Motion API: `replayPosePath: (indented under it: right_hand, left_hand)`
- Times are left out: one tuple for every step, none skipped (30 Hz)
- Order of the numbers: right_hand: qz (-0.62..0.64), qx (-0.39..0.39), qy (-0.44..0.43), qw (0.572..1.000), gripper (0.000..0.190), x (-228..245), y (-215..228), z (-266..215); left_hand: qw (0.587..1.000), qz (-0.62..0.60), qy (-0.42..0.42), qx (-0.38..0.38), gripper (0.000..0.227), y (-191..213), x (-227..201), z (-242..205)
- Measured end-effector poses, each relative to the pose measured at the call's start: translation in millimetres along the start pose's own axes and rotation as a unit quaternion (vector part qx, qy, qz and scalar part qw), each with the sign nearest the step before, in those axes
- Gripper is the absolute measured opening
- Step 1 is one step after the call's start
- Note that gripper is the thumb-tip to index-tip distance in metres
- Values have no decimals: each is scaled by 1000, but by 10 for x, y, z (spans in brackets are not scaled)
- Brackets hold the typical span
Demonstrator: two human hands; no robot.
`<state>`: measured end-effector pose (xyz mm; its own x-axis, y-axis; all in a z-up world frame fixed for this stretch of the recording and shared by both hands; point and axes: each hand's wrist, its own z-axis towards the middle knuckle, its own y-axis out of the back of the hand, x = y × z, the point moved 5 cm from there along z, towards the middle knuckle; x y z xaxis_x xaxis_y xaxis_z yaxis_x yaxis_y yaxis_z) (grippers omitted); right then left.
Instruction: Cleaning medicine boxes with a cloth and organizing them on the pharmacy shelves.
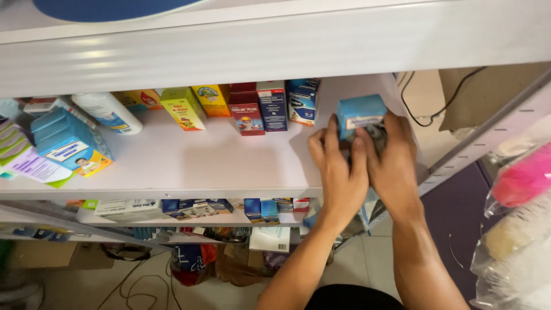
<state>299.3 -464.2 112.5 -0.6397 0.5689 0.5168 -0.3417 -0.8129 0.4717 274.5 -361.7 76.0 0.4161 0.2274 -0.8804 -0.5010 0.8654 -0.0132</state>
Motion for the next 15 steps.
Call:
replayPosePath:
  right_hand:
    - [4,3,5,1000,34,135,55,1]
    - [3,18,-18,1000,30,243,99,-1]
    - [3,35,-42,998,27,358,136,-27]
    - [9,42,-39,998,27,471,119,-31]
    - [53,61,-46,996,28,582,68,-18]
    - [97,81,-52,991,30,703,16,-8]
    - [107,90,-45,989,30,796,-51,7]
    - [152,118,-32,981,28,914,-143,15]
    - [199,150,-14,968,26,1043,-255,34]
    - [212,161,-4,964,26,1155,-369,47]
    - [223,183,-4,957,28,1266,-498,52]
    - [233,205,-3,951,30,1381,-629,51]
    - [244,219,6,945,30,1496,-745,39]
    - [244,232,34,941,30,1626,-854,26]
    - [245,239,63,938,30,1756,-966,26]
  left_hand:
    - [1000,2,-1,-7,60,117,-45,-37]
    - [998,42,-34,-25,49,247,-122,-78]
    - [994,85,-62,-44,38,390,-198,-146]
    - [993,90,-60,-50,38,543,-283,-163]
    - [993,72,-77,-61,36,710,-383,-156]
    - [992,54,-95,-70,34,883,-489,-155]
    - [990,63,-95,-82,34,1055,-524,-163]
    - [991,49,-98,-78,34,1224,-563,-173]
    - [991,37,-102,-78,34,1405,-601,-180]
    - [989,48,-104,-95,34,1565,-609,-196]
    - [995,-44,-8,-90,38,1714,-512,-206]
    - [983,-138,84,-83,42,1843,-419,-237]
    - [983,-131,82,-103,42,1994,-383,-271]
    - [980,-140,63,-127,42,2147,-363,-305]
    - [977,-148,39,-147,43,2300,-338,-311]
